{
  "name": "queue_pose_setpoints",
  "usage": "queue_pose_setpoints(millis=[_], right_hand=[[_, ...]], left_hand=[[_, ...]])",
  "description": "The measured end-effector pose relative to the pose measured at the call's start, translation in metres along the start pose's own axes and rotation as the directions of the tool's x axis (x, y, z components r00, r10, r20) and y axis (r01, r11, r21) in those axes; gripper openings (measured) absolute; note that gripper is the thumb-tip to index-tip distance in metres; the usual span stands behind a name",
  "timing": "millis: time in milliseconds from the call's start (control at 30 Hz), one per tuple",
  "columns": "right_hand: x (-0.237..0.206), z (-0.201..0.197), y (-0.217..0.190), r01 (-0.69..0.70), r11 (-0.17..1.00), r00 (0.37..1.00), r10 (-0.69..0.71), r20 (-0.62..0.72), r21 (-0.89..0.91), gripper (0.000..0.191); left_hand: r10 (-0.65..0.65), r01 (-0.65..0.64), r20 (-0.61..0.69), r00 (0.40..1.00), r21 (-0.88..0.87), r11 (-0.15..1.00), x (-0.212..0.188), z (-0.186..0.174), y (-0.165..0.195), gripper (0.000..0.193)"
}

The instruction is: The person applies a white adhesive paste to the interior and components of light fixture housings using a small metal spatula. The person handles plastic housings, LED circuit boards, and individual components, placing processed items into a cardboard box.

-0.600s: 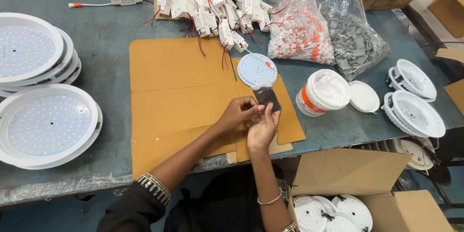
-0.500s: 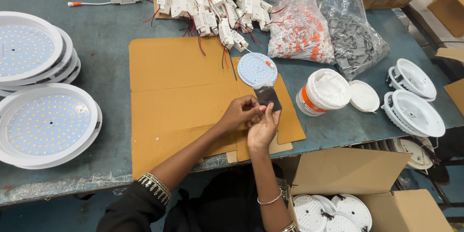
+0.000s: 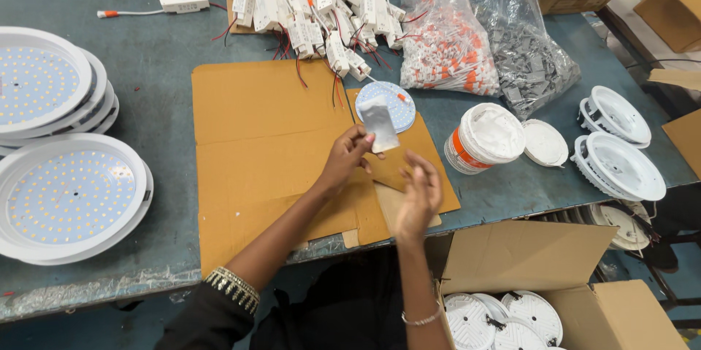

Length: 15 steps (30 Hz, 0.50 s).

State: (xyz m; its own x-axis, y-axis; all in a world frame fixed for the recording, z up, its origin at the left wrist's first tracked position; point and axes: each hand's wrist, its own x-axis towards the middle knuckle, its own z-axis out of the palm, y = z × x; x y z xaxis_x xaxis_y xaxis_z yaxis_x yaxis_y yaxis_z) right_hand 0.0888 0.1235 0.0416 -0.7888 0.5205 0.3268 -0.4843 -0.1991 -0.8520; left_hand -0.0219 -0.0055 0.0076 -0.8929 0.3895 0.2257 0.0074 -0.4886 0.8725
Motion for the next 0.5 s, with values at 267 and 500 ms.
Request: queue_pose_setpoints(millis=[267,500], right_hand=[[-0.009,-0.045,0.007,0.030,0.973,0.999,-0.032,-0.004,-0.230,0.015],[-0.006,-0.051,0.012,-0.007,0.968,0.997,0.025,0.070,-0.249,0.015]], left_hand=[[-0.021,0.018,-0.086,0.996,-0.033,0.999,0.005,-0.015,0.003,0.023],[-0.049,0.049,-0.055,0.997,-0.008,0.999,0.007,-0.018,-0.005,0.025]])
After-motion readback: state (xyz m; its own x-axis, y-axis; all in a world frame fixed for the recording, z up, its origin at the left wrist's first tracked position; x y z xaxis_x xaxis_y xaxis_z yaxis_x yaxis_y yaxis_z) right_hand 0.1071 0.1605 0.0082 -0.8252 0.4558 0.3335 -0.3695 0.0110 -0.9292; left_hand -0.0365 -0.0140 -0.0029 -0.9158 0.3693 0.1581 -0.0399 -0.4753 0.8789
